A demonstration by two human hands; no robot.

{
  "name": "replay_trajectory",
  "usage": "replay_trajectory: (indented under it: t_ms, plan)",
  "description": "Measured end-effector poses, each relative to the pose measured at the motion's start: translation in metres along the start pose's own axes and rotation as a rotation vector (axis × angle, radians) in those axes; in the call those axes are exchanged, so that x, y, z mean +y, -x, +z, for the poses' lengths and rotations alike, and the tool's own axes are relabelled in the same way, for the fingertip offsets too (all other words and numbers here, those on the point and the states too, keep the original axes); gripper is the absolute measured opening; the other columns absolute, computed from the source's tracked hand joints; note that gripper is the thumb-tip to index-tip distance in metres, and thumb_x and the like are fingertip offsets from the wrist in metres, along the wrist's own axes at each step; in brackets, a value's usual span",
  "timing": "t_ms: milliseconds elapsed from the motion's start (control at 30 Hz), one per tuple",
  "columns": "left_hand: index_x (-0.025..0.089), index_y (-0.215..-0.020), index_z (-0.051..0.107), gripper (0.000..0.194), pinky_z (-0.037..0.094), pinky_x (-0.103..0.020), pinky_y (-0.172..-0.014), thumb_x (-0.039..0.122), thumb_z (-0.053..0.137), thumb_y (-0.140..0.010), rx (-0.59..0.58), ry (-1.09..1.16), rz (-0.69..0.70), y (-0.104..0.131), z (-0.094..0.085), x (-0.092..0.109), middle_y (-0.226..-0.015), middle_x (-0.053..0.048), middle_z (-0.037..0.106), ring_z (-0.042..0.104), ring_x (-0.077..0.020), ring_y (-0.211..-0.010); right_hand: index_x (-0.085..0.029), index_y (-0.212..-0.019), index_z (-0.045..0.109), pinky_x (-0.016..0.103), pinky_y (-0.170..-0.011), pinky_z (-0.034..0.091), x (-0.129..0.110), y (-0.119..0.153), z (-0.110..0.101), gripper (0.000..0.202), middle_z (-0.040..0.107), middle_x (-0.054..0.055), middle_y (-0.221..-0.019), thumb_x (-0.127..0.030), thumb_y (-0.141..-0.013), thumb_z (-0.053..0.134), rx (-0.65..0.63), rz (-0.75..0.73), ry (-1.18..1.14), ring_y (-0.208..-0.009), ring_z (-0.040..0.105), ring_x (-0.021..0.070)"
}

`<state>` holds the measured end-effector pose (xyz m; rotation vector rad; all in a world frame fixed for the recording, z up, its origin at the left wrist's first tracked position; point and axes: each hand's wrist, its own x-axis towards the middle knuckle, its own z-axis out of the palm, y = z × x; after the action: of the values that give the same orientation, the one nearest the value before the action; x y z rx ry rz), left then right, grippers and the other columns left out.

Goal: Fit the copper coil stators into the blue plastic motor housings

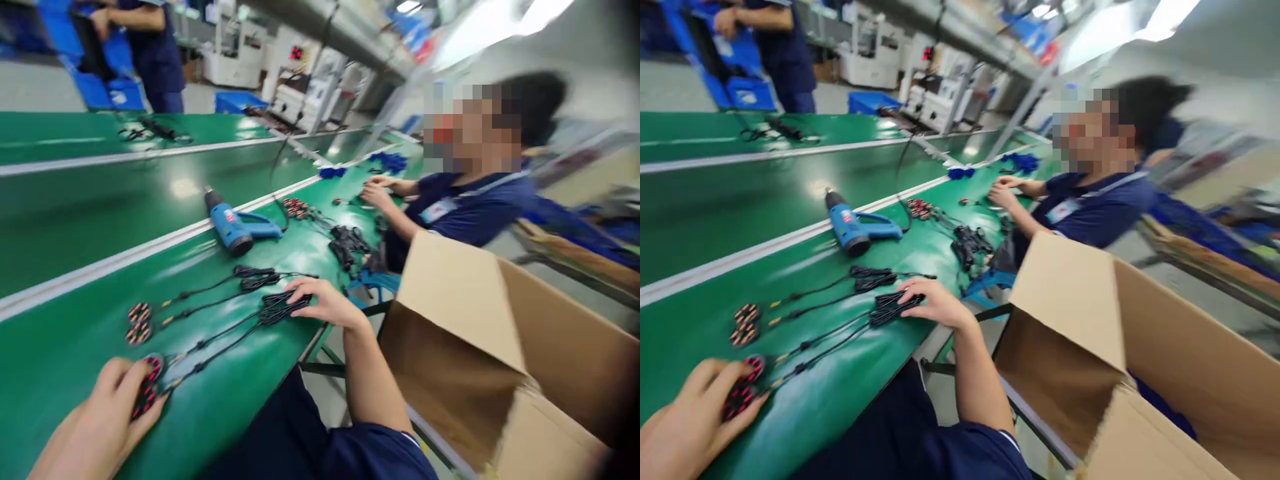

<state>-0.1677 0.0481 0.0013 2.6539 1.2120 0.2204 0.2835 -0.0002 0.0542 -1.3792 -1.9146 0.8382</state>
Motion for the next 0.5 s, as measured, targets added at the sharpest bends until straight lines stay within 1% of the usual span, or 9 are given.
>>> replay_trajectory:
  t_ms: [33,67,133,200,300,367,400,467,500]
  plan:
    - [0.036,-0.110,0.057,0.037,0.056,-0.046,-0.051,0.058,0.030,-0.096,-0.023,-0.061,-0.077,0.009,-0.003,0.014,-0.099,-0.004,0.060,0.064,-0.0275,-0.060,-0.024,-0.100,0.077,0.043,-0.103,0.048,0.007,0.001,0.004,0.030,0.066,0.010,-0.121,-0.050,-0.087,0.080,-0.004,0.032,0.012,-0.115,0.062,0.0264]
    - [0.030,-0.108,0.057,0.037,0.058,-0.044,-0.055,0.053,0.029,-0.100,-0.062,-0.093,-0.121,0.013,-0.007,0.026,-0.101,-0.006,0.059,0.065,-0.0253,-0.061,-0.025,-0.101,0.077,0.045,-0.104,0.048,0.014,0.000,0.007,0.032,0.065,0.010,-0.122,-0.053,-0.086,0.080,-0.013,0.060,0.022,-0.116,0.062,0.0279]
    - [0.023,-0.105,0.057,0.041,0.057,-0.042,-0.057,0.055,0.032,-0.102,-0.119,-0.123,-0.154,0.011,-0.016,0.039,-0.101,-0.008,0.056,0.065,-0.0248,-0.063,-0.027,-0.100,0.078,0.049,-0.104,0.048,0.025,-0.004,0.012,0.031,0.065,0.009,-0.123,-0.055,-0.087,0.077,-0.031,0.102,0.045,-0.116,0.062,0.0302]
    - [0.021,-0.107,0.058,0.044,0.058,-0.041,-0.063,0.060,0.036,-0.102,-0.155,-0.086,-0.149,0.004,-0.025,0.038,-0.101,-0.007,0.056,0.066,-0.0245,-0.069,-0.029,-0.098,0.078,0.050,-0.102,0.050,0.032,-0.009,0.014,0.027,0.067,0.008,-0.120,-0.054,-0.092,0.070,-0.015,0.107,0.104,-0.114,0.063,0.0304]
    - [0.025,-0.121,0.058,0.040,0.058,-0.038,-0.070,0.051,0.032,-0.106,-0.126,-0.059,-0.159,-0.002,-0.033,0.026,-0.103,-0.006,0.057,0.067,-0.0224,-0.075,-0.028,-0.093,0.077,0.053,-0.097,0.052,0.033,-0.019,0.016,0.027,0.070,0.007,-0.114,-0.048,-0.096,0.060,0.071,0.045,0.279,-0.107,0.066,0.0313]
    - [0.027,-0.127,0.057,0.038,0.057,-0.037,-0.072,0.043,0.029,-0.108,-0.085,-0.060,-0.160,-0.004,-0.034,0.016,-0.106,-0.006,0.057,0.067,-0.0213,-0.077,-0.027,-0.090,0.077,0.058,-0.096,0.051,0.023,-0.028,0.018,0.028,0.071,0.009,-0.111,-0.048,-0.096,0.059,0.160,-0.012,0.409,-0.104,0.066,0.0341]
    - [0.027,-0.128,0.058,0.037,0.057,-0.036,-0.073,0.041,0.031,-0.108,-0.068,-0.055,-0.147,-0.006,-0.033,0.011,-0.108,-0.006,0.058,0.067,-0.0213,-0.079,-0.027,-0.090,0.076,0.059,-0.095,0.050,0.013,-0.034,0.020,0.028,0.071,0.009,-0.110,-0.048,-0.096,0.058,0.210,-0.037,0.451,-0.103,0.066,0.0348]
    - [0.027,-0.124,0.060,0.032,0.057,-0.037,-0.077,0.041,0.038,-0.106,-0.043,-0.035,-0.100,-0.010,-0.030,0.004,-0.112,-0.007,0.058,0.067,-0.0224,-0.086,-0.027,-0.093,0.075,0.056,-0.094,0.051,-0.014,-0.048,0.032,0.025,0.071,0.009,-0.108,-0.045,-0.097,0.059,0.293,-0.088,0.441,-0.101,0.066,0.0331]
    - [0.026,-0.121,0.062,0.030,0.057,-0.038,-0.079,0.041,0.042,-0.105,-0.026,-0.028,-0.073,-0.012,-0.028,0.001,-0.113,-0.008,0.058,0.066,-0.0234,-0.089,-0.027,-0.097,0.074,0.052,-0.095,0.052,-0.030,-0.056,0.042,0.021,0.071,0.008,-0.107,-0.042,-0.098,0.059,0.296,-0.117,0.388,-0.101,0.066,0.0308]
